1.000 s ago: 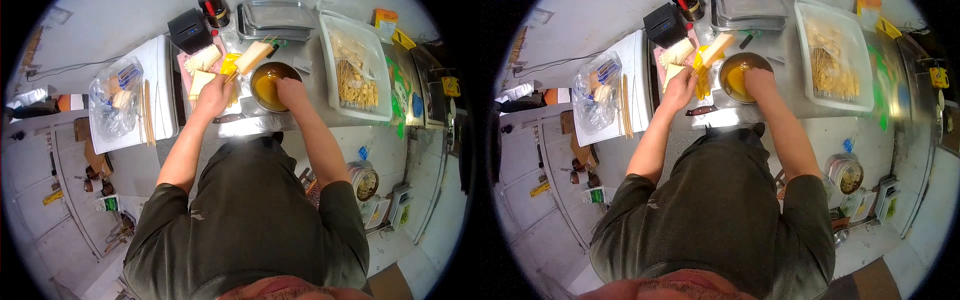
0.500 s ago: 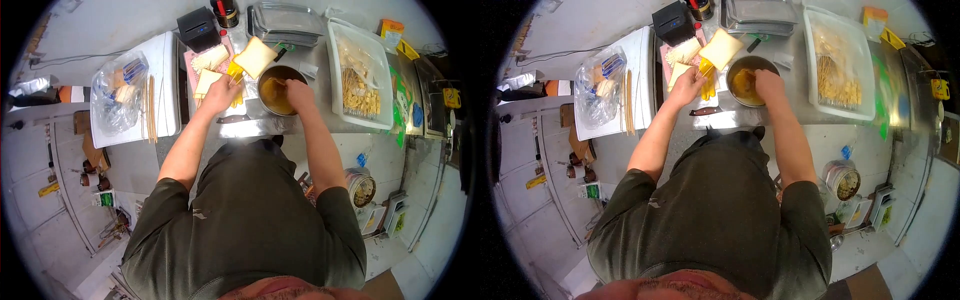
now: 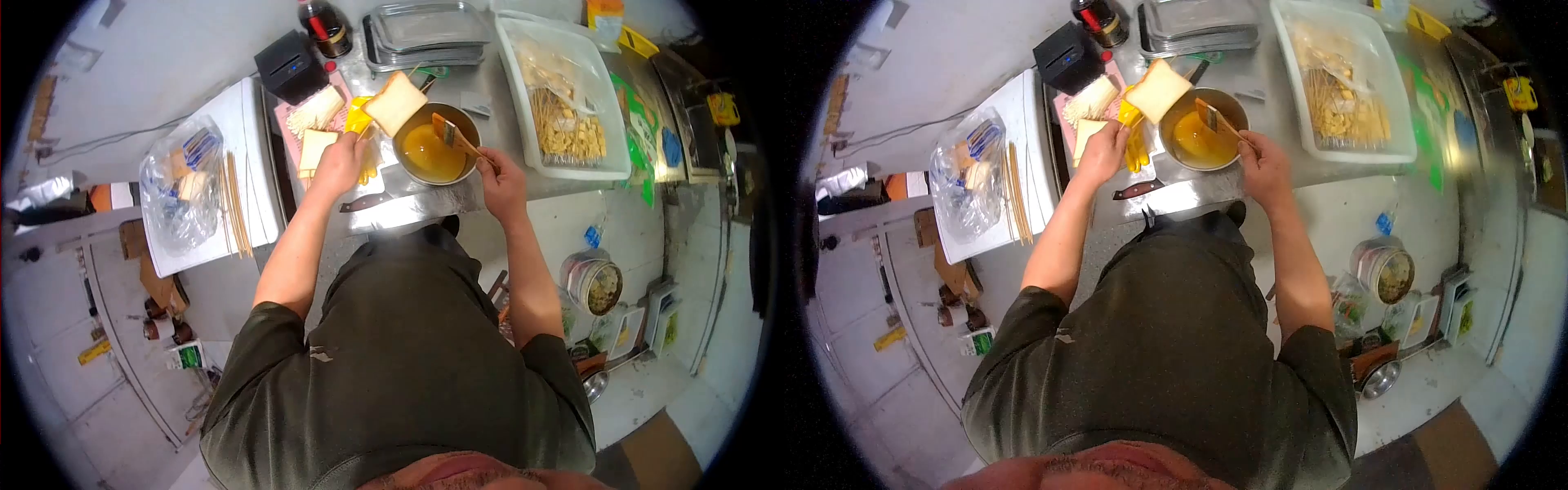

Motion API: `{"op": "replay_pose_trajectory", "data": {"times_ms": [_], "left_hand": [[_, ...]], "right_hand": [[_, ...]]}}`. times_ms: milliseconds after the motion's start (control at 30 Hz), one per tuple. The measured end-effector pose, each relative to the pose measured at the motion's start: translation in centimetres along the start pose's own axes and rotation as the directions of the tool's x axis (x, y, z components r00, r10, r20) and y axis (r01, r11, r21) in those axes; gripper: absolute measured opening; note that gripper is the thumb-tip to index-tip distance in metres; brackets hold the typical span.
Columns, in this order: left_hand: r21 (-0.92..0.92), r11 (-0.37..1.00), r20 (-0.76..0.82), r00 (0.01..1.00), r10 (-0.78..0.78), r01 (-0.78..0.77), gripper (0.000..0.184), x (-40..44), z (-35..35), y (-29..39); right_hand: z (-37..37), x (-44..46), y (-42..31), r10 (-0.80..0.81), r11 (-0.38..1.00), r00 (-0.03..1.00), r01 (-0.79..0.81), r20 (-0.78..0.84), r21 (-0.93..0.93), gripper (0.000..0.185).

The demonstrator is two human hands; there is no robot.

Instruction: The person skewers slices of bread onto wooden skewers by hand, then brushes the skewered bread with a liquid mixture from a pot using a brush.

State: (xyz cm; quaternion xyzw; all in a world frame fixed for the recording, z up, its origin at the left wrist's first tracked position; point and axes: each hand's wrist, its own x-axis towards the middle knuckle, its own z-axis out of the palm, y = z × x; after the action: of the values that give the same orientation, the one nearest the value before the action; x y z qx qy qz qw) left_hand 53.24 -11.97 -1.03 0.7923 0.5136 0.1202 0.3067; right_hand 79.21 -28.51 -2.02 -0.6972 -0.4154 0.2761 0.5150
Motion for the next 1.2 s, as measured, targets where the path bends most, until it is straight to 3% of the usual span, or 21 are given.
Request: {"op": "replay_pose_trajectory", "data": {"times_ms": [100, 200, 300, 400, 500, 600, 633, 700, 800, 900, 933, 1033, 1133, 1200], "left_hand": [[0.015, 0.999, 0.002, 0.999, 0.049, -0.049, 0.029, -0.4, 0.2, 0.9], [0.035, 0.996, 0.004, 0.997, 0.083, -0.083, 0.029, -0.5, 0.4, 1.3], [0.101, 0.993, 0.065, 0.996, 0.058, -0.064, 0.028, -1.0, 0.3, 2.4], [0.069, 0.988, 0.057, 0.99, 0.132, -0.135, 0.028, -0.9, 0.9, 2.4], [0.069, 0.989, 0.015, 0.992, 0.128, -0.129, 0.028, -0.2, 1.1, 2.1], [0.094, 0.994, 0.069, 0.997, 0.045, -0.052, 0.03, 0.8, 0.2, 1.6], [0.09, 0.994, 0.06, 0.997, 0.057, -0.062, 0.03, 1.0, 0.0, 1.4], [0.085, 0.993, 0.039, 0.996, 0.082, -0.085, 0.03, 1.3, -0.3, 1.1], [0.068, 0.995, 0.044, 0.997, 0.067, -0.07, 0.031, 1.2, -0.7, 1.7], [0.066, 0.996, 0.029, 0.997, 0.065, -0.067, 0.03, 0.8, -0.8, 2.1], [0.065, 0.996, 0.022, 0.998, 0.059, -0.06, 0.03, 0.7, -0.8, 2.1], [0.062, 0.996, 0.013, 0.998, 0.065, -0.066, 0.027, 0.8, -0.5, 1.5], [0.069, 0.997, 0.037, 0.999, 0.033, -0.036, 0.028, 0.7, -0.5, 1.9], [0.077, 0.997, 0.05, 0.998, 0.029, -0.033, 0.029, 0.9, -0.2, 1.9]], "right_hand": [[0.1, -0.7, -1.3, -0.15, 0.989, 0.985, 0.148, -0.087, -0.031, 0.021], [0.5, -0.5, -2.4, -0.344, 0.927, 0.932, 0.318, -0.112, -0.198, 0.02], [1.4, -0.1, -3.3, -0.434, 0.853, 0.896, 0.375, -0.096, -0.362, 0.02], [3.6, -0.7, -2.2, -0.459, 0.757, 0.887, 0.422, 0.053, -0.498, 0.017], [3.8, -1.8, -2.2, -0.508, 0.767, 0.849, 0.523, 0.147, -0.37, 0.015], [1.7, -1.3, -2.6, -0.385, 0.856, 0.918, 0.395, 0.1, -0.334, 0.013], [1.3, -0.8, -1.9, -0.337, 0.832, 0.933, 0.358, 0.127, -0.423, 0.013], [1.1, 1.7, -0.2, -0.238, 0.755, 0.957, 0.289, 0.165, -0.588, 0.015], [3.2, 5.2, 0.5, -0.048, 0.465, 0.914, 0.377, 0.403, -0.801, 0.02], [6.4, 5.8, 1.8, -0.021, 0.483, 0.82, 0.509, 0.572, -0.712, 0.021], [6.6, 5.3, 1.8, -0.098, 0.569, 0.806, 0.526, 0.583, -0.632, 0.021], [5.2, 5.0, -0.1, 0.109, 0.632, 0.783, 0.421, 0.613, -0.651, 0.021], [1.5, 3.9, -0.5, 0.015, 0.87, 0.904, 0.199, 0.428, -0.451, 0.023], [-0.8, 2.6, 0.0, 0.055, 0.962, 0.936, 0.044, 0.348, -0.269, 0.023]]}}
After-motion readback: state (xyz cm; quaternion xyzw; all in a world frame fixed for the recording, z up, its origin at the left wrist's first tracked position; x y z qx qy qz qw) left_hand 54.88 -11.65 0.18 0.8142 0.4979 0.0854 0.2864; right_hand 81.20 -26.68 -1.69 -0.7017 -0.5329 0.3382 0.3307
